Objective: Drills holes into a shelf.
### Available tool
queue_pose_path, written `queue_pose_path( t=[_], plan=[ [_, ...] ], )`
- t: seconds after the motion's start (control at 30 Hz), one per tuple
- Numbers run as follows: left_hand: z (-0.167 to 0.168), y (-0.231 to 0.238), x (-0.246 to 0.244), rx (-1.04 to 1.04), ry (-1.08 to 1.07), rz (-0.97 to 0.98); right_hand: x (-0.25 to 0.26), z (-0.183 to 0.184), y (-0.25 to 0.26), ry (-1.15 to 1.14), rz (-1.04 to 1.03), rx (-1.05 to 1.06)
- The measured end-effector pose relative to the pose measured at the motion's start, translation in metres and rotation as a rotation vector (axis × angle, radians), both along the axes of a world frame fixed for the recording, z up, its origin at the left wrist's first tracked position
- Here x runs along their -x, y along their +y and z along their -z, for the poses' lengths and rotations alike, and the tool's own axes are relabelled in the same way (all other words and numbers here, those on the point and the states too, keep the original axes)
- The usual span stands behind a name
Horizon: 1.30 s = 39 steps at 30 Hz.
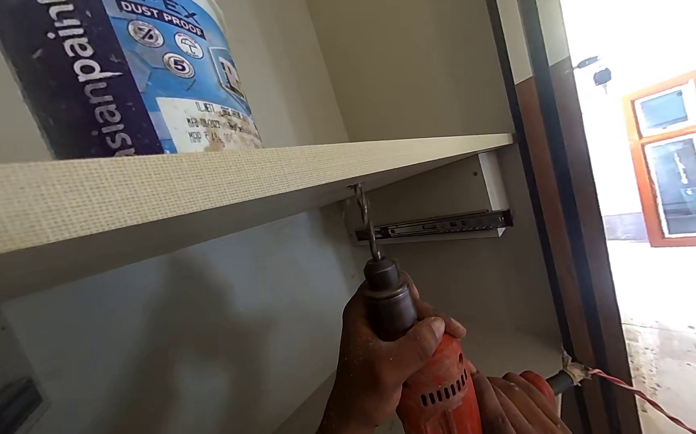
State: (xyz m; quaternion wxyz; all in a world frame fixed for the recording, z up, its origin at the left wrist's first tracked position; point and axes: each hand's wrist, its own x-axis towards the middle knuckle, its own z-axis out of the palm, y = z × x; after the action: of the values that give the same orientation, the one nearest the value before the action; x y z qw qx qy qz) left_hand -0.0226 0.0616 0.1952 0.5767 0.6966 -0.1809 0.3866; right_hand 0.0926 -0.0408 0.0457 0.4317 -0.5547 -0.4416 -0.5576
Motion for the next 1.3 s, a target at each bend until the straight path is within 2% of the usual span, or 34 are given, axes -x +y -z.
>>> queue_pose_path(
  t=[1.3],
  plan=[
    [-0.0068, 0.0022, 0.0005, -0.013, 0.021, -0.013, 0.0011, -0.0037, 0.0044, -0.012, 0.006, -0.026]
  ],
)
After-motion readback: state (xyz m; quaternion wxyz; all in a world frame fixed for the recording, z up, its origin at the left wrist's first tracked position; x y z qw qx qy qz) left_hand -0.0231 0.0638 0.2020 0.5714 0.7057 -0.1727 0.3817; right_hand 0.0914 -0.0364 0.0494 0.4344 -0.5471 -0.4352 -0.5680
